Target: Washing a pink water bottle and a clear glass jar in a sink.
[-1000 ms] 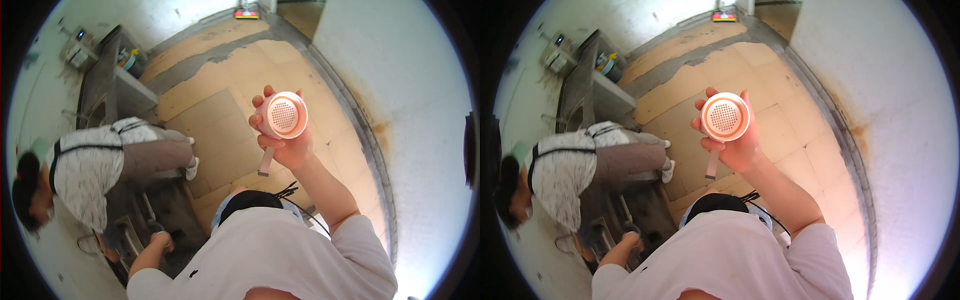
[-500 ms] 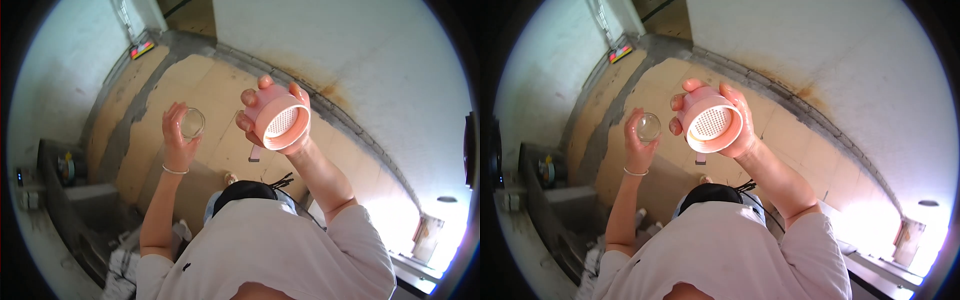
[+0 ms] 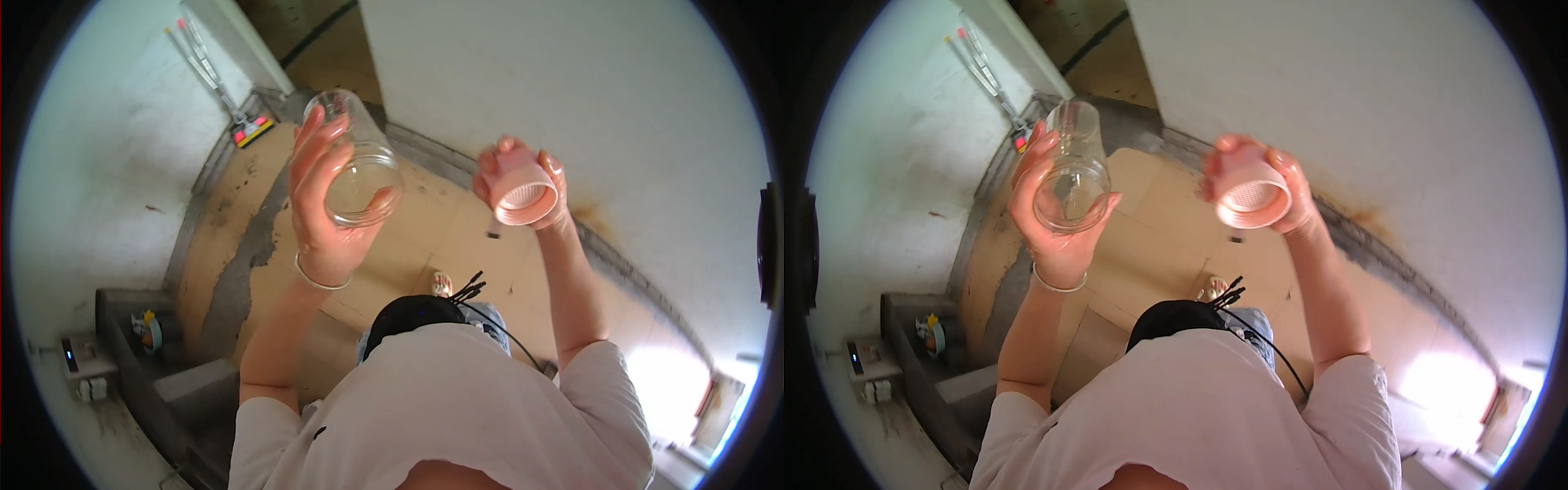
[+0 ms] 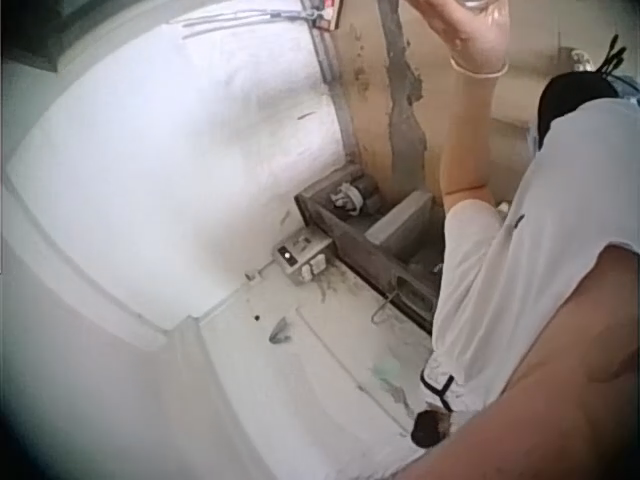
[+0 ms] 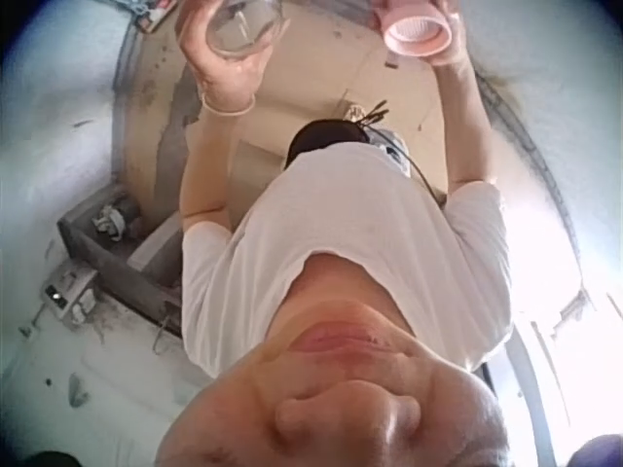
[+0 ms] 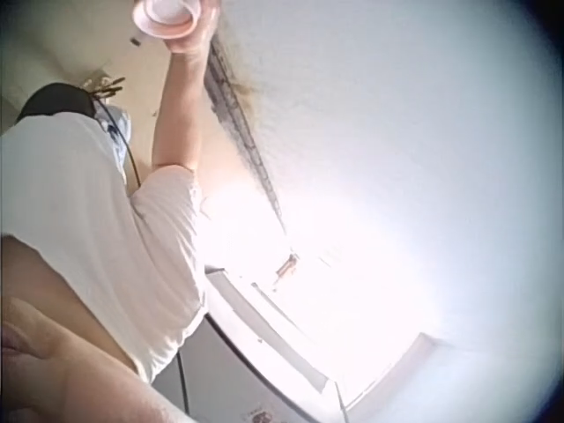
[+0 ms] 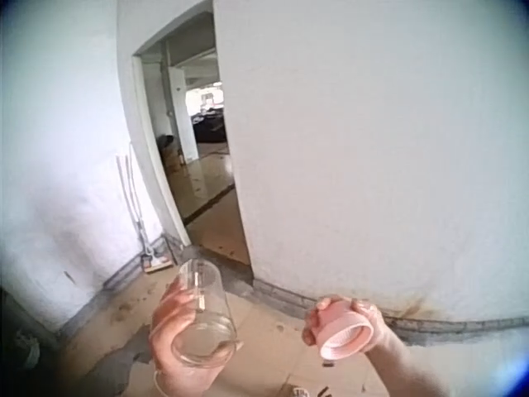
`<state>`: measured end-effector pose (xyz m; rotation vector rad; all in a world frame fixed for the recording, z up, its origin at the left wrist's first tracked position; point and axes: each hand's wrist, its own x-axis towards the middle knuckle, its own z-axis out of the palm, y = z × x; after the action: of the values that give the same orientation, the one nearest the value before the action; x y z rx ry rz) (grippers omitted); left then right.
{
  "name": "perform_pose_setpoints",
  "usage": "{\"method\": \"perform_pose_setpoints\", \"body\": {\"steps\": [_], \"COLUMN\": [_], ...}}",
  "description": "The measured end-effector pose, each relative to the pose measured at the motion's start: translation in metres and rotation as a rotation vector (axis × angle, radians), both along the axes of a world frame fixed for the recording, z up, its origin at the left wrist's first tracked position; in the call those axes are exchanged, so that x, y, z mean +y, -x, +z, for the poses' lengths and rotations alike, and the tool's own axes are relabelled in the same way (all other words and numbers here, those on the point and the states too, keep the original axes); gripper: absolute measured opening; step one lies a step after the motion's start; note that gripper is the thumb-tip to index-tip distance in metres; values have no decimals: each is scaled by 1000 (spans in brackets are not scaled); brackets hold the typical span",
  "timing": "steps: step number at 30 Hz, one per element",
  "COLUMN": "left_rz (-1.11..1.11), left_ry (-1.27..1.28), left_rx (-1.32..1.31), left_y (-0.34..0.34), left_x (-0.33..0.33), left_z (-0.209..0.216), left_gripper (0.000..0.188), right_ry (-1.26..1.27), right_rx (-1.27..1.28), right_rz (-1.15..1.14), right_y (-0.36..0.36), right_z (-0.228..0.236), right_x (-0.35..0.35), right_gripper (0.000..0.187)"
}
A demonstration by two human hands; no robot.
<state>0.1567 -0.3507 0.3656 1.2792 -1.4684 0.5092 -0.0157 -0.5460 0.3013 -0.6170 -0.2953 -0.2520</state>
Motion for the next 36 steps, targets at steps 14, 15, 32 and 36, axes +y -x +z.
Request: {"method": "perform_pose_setpoints", "body": {"steps": [14,15,32,36], "left_rz": [90,59,-673,-765], "left_ry": [66,80,294,318], "left_rx": [71,44,1882,1917], "left_y": [-336,-359,-762,-854], "left_x": [-110,-122,-389,-475], "left_z": [46,47,52,53], "left_gripper": [82,82,88,89], "right_ry": [1784,1783,662,428], "right_rx": [1534,1547,1251,1318], "right_rz": [-160,-194,-288,-362], "right_y": [-257,-275,-832,-925], "right_z": [-176,-169,-200,-211], "right_x": [-167,-173,-329,-442], "right_gripper": [41,41,51,50]}}
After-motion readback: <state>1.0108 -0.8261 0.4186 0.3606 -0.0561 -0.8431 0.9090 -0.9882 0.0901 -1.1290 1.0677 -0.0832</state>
